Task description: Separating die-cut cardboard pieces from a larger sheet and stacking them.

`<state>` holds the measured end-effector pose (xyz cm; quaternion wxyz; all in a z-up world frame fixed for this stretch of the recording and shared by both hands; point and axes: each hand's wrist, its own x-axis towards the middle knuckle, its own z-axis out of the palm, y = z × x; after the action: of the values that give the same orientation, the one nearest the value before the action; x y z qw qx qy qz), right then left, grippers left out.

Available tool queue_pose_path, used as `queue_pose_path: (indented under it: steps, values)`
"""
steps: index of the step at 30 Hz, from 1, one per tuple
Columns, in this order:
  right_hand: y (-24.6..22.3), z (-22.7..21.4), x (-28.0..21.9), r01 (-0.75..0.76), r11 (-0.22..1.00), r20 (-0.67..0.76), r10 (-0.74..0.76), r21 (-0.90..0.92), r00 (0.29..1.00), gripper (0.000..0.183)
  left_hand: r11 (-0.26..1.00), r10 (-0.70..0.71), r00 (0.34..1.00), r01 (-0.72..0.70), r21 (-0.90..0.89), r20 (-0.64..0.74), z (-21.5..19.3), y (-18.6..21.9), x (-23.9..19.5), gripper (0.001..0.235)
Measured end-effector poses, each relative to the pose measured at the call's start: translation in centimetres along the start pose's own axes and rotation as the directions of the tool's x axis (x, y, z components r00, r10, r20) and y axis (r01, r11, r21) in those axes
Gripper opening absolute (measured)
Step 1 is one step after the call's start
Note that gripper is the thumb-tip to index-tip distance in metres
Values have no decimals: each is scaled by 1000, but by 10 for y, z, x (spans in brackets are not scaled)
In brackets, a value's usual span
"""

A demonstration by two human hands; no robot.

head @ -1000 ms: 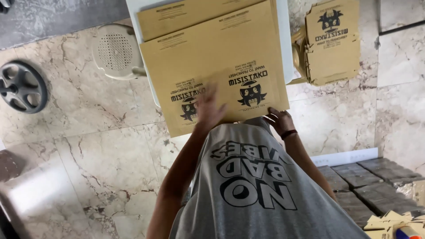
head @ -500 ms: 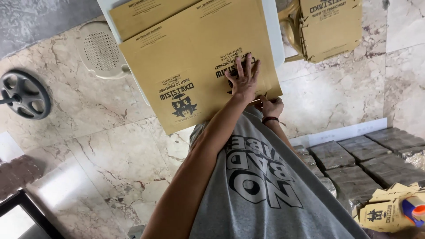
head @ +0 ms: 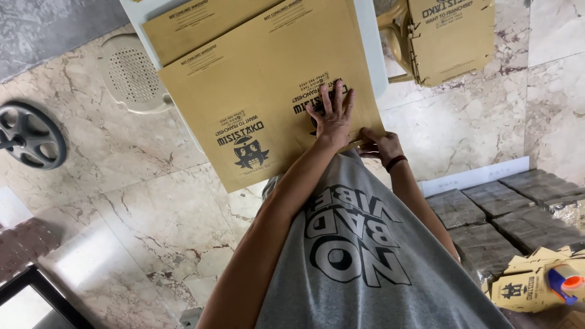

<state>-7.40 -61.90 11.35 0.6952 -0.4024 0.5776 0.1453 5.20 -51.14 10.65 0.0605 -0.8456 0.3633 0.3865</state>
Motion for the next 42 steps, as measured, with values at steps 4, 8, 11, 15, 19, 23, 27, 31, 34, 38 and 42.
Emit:
queue_pose_path:
  steps: [4,8,11,15,19,23,27,31,34,38,42]
  values:
    - [7,0,15,143,917,-48,-173,-372,984,34,1000,-24,999,24,14,27,-7,0,-8,126]
    - [29,-12,41,200,620,-65,-377,-758,924,36,1000,-20,1000,20,9,9,-5,-1,-3,130]
    - [20,-15,18,341,920,106,-326,-195,940,38,1000,-10,1000,9,-24,-17,-3,-2,-1,126]
    - [12,-8,5,258,966,149,-260,31,954,32,1000,-6,1000,6,-30,-4,7,-4,5,128]
    - [25,-18,27,387,910,145,-367,-147,919,34,1000,-4,999,4,-9,-38,12,-3,8,127]
    - [21,-14,16,422,891,121,-407,-168,906,41,1000,-13,999,13,-6,-40,15,-2,10,127]
    - [25,-9,20,265,947,87,-284,181,955,34,1000,-17,999,17,11,-50,26,-5,19,130]
    - [17,-15,12,428,881,142,-406,-202,903,42,999,-23,999,24,35,-42,26,-3,16,129]
    - [27,-10,29,322,947,107,-322,24,941,32,999,-31,998,33,36,-52,23,-5,17,129]
    - [5,-2,-1,159,985,79,-165,72,983,40,999,-9,999,7,52,31,9,-5,11,128]
    - [16,-8,12,166,983,86,-158,-83,984,49,993,-16,999,11,-115,-36,-41,8,-17,86]
